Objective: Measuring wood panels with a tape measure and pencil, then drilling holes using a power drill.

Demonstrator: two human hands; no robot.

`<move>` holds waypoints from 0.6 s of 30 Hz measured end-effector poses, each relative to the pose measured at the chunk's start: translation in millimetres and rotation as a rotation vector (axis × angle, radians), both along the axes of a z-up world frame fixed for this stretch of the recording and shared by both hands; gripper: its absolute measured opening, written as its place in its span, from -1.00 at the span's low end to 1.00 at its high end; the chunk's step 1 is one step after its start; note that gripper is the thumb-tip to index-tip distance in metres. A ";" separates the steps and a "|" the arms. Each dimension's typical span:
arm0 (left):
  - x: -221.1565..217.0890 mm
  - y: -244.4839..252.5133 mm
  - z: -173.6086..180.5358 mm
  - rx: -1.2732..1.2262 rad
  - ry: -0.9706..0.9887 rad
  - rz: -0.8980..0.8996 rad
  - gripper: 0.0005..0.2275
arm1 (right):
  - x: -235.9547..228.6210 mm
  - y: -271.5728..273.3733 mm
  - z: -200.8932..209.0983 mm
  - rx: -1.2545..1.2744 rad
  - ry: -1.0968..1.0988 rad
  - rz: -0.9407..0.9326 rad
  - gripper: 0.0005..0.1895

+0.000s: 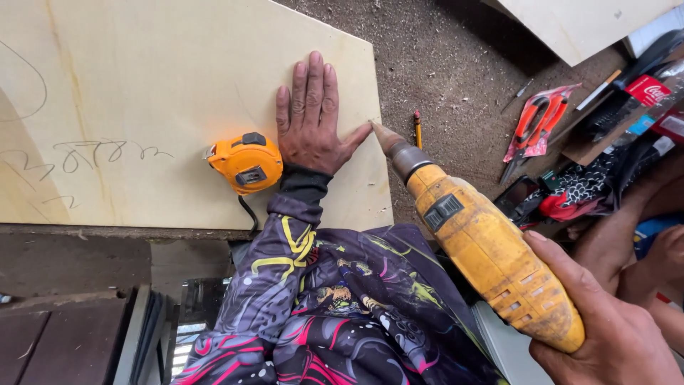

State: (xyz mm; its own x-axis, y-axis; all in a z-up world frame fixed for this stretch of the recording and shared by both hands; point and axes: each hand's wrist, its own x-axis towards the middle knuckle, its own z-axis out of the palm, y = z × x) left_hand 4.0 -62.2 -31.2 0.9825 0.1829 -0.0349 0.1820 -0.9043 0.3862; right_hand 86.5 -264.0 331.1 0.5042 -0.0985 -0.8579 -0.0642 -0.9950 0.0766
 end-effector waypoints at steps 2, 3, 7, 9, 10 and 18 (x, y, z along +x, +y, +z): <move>1.0 1.1 0.0 0.008 -0.002 -0.001 -0.16 | 1.9 1.8 -0.9 0.036 -0.015 0.003 0.28; 0.9 0.1 0.5 0.012 -0.006 0.000 -0.17 | 2.5 2.2 -0.3 0.068 -0.033 0.007 0.27; 2.7 0.7 2.3 0.011 -0.023 0.003 -0.18 | 5.1 -8.1 -2.6 0.087 -0.006 0.007 0.28; 2.4 0.2 3.0 0.018 -0.017 0.010 -0.19 | 5.3 -11.1 -3.3 -0.180 0.078 -0.005 0.36; 2.6 0.5 3.3 0.018 -0.016 0.011 -0.19 | 6.8 -0.2 -1.7 -0.179 0.078 -0.004 0.36; 7.6 1.8 21.0 -0.085 0.086 0.024 -0.18 | 3.8 -0.5 -7.3 0.043 0.104 0.478 0.18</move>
